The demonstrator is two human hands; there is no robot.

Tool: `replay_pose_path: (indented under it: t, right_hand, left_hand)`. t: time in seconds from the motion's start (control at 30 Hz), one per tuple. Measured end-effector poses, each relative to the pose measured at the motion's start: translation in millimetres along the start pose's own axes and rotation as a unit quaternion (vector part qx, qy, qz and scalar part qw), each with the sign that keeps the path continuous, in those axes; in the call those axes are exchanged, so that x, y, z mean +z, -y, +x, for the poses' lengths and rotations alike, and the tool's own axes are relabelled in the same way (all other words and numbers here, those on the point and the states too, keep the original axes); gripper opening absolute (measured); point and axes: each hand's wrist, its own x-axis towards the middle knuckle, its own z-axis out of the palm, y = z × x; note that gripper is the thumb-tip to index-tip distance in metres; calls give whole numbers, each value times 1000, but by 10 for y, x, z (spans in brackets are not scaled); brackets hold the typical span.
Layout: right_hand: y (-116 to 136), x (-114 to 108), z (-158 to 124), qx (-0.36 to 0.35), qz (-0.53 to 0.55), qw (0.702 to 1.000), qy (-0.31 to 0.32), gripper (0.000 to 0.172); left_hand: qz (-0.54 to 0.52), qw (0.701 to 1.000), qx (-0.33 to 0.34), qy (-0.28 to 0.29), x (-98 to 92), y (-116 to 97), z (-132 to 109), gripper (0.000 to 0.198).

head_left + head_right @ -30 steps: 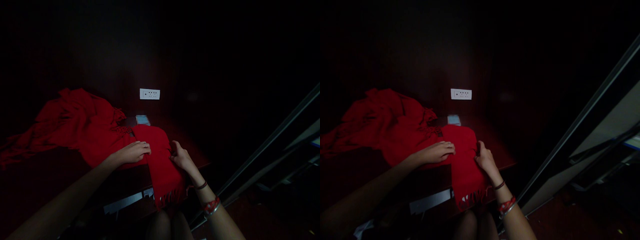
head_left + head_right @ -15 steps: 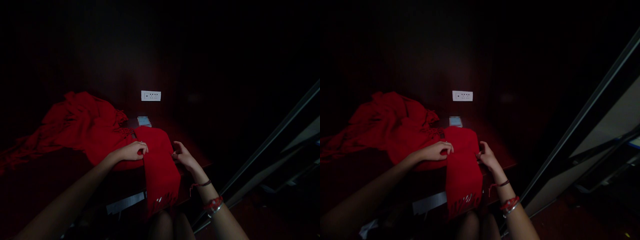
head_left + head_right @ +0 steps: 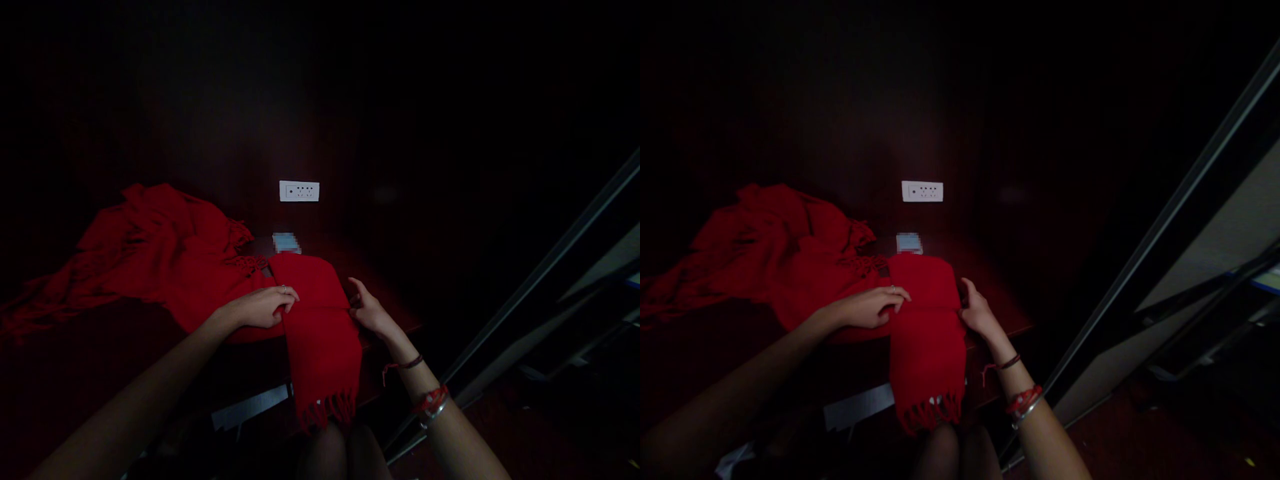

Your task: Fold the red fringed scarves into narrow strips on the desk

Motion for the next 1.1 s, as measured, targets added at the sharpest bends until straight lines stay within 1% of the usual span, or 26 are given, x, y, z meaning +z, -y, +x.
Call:
replay_pose_path:
  t: [0.07, 0.13, 0.17, 0.2, 0.23, 0.3, 0.33, 0.4, 0.47, 0.53, 0.57, 0.63, 0.7, 0.73, 0.83, 0.9, 0.93, 1.0, 1.07, 1.1]
  right_hand:
    - [-33, 32, -41, -2, -25, 1000, -5, 70]
    - [-42, 45, -70, 6, -30, 999, -14, 70]
    - [-37, 42, -75, 10, -34, 999, -14, 72]
    - [-30, 37, -72, 8, -44, 999, -15, 72]
    - [-22, 32, -61, -2, -61, 998, -21, 72]
    - [-10, 32, -16, -50, -106, 992, -48, 69]
    - [-8, 38, 16, -82, -128, 986, -65, 67]
    - [-7, 59, 86, -127, -158, 975, -87, 63]
    - [-6, 70, 142, -124, -169, 973, -100, 58]
    - [2, 53, 156, -82, -168, 977, -100, 55]
    - [7, 33, 143, -56, -162, 982, -85, 57]
    - [19, -14, 86, -11, -134, 991, -17, 68]
    - [30, -53, 18, 12, -93, 994, 46, 75]
    - [37, -64, -8, 16, -67, 996, 58, 75]
    - [61, -87, -20, 45, 54, 997, 33, 63]
    - [75, -122, 15, 81, 139, 987, 27, 59]
    - [78, -152, 37, 97, 164, 981, 38, 58]
    - [72, -229, 72, 114, 164, 976, 89, 57]
    - [58, -305, 86, 109, 105, 977, 152, 56]
    - [51, -331, 84, 96, 64, 979, 171, 56]
  left_hand:
    - [-2, 1000, -7, -14, 12, -50, 10, 26]
    - [2, 999, -20, -36, 41, -87, 21, 24]
    - [3, 999, -27, -35, 62, -93, 23, 23]
    - [3, 999, -36, -20, 85, -89, 24, 26]
    - [2, 999, -47, 5, 109, -72, 22, 34]
    - [4, 995, -80, 55, 151, -3, 17, 47]
    - [7, 993, -99, 70, 166, 44, 15, 49]
    - [16, 988, -135, 75, 186, 143, 18, 46]
    - [18, 984, -163, 65, 202, 222, 24, 46]
    - [13, 981, -182, 59, 224, 263, 25, 47]
    - [11, 980, -189, 56, 236, 269, 22, 48]
    - [9, 979, -196, 54, 259, 255, 11, 50]
    - [12, 978, -200, 51, 272, 220, 2, 50]
    - [17, 979, -198, 47, 272, 201, 0, 50]
    - [34, 984, -169, 51, 256, 170, 10, 51]
    - [39, 983, -163, 71, 243, 187, 23, 51]
    - [41, 982, -168, 79, 238, 206, 28, 51]
    - [48, 978, -186, 78, 236, 247, 33, 51]
    - [53, 979, -184, 65, 240, 263, 31, 52]
    - [52, 981, -176, 58, 244, 254, 29, 51]
